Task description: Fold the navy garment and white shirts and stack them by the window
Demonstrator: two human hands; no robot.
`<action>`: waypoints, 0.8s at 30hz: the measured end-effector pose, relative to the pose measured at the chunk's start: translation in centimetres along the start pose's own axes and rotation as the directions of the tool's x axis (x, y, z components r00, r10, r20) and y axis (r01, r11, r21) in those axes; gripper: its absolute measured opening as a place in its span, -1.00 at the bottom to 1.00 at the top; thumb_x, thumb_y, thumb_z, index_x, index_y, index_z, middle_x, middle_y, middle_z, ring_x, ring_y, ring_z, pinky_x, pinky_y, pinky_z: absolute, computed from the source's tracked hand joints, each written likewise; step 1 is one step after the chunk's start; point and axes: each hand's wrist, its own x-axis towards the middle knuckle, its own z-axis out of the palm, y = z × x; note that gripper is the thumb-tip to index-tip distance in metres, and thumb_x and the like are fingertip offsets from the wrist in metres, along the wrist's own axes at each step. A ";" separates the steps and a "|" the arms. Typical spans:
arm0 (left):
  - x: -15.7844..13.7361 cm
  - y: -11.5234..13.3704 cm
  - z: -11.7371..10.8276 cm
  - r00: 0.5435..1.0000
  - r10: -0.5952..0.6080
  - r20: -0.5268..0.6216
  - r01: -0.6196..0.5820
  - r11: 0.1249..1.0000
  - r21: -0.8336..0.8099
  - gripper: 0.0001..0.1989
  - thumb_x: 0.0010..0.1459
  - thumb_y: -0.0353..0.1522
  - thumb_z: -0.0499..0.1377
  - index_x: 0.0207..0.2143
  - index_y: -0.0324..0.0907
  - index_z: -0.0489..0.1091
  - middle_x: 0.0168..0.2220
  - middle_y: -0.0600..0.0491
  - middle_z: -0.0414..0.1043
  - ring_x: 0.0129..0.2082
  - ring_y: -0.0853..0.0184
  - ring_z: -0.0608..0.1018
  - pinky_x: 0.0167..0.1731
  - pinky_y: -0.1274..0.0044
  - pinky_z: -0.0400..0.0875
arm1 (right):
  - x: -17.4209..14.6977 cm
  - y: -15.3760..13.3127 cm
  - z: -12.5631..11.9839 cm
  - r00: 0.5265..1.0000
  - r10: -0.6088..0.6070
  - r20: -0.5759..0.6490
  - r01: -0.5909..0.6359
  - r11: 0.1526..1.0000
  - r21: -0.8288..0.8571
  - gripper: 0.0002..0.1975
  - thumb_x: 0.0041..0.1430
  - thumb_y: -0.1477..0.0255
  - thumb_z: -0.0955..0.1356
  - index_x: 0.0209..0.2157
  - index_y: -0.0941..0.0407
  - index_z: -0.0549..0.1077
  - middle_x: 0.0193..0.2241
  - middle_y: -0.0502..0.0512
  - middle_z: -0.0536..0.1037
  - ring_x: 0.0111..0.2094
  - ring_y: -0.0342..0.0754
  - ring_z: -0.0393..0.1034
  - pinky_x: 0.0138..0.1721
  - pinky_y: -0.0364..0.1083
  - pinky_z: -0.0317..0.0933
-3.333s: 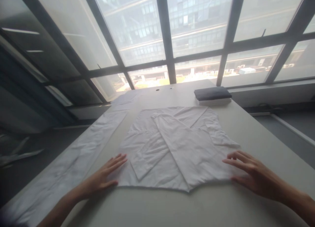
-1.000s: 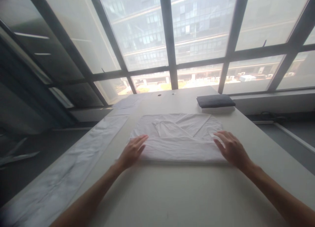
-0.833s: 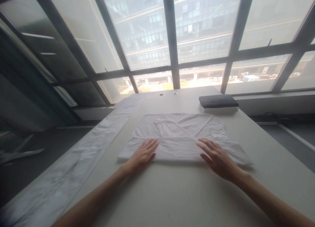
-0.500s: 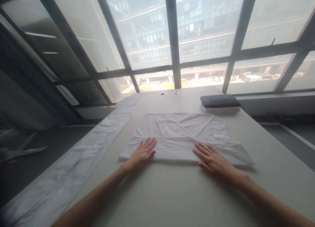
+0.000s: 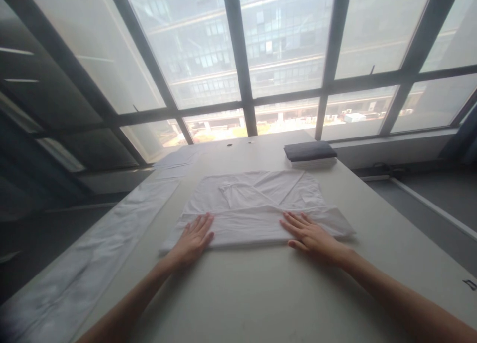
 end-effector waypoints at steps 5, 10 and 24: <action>-0.2 0.6 -0.5 1.000 -0.013 0.009 0.012 0.999 0.033 -0.30 0.44 -0.02 -0.30 0.47 -0.16 -0.12 0.48 -0.03 -0.31 0.47 0.08 -0.19 0.36 0.06 -0.14 | 0.3 -0.3 -0.4 0.998 0.053 -0.031 -0.050 0.993 0.104 -0.40 0.42 0.09 0.21 0.39 -0.06 0.15 0.42 0.06 0.07 0.43 0.13 -0.09 0.42 0.20 -0.16; -0.1 0.6 -0.8 1.000 -0.017 0.020 0.017 0.999 0.037 -0.31 0.43 -0.04 -0.26 0.47 -0.16 -0.12 0.48 -0.05 -0.30 0.47 0.07 -0.19 0.36 0.06 -0.14 | -0.1 2.6 -1.8 0.943 0.220 -0.248 -0.196 0.973 0.118 -0.46 0.47 0.21 0.08 0.36 0.05 0.24 0.38 0.14 0.19 0.43 0.09 -0.07 0.41 0.24 -0.14; 1.8 -6.1 -0.1 0.909 -0.183 -0.375 0.147 0.981 -0.123 -0.48 0.38 -0.22 -0.10 0.23 -0.26 0.37 0.15 -0.21 0.44 0.17 0.07 0.45 0.20 0.25 0.29 | -3.1 8.6 -3.9 0.673 0.519 -0.527 -0.434 0.854 0.286 -0.62 0.24 0.24 0.26 -0.12 0.14 0.60 -0.12 0.26 0.65 -0.09 0.21 0.54 0.04 0.18 0.37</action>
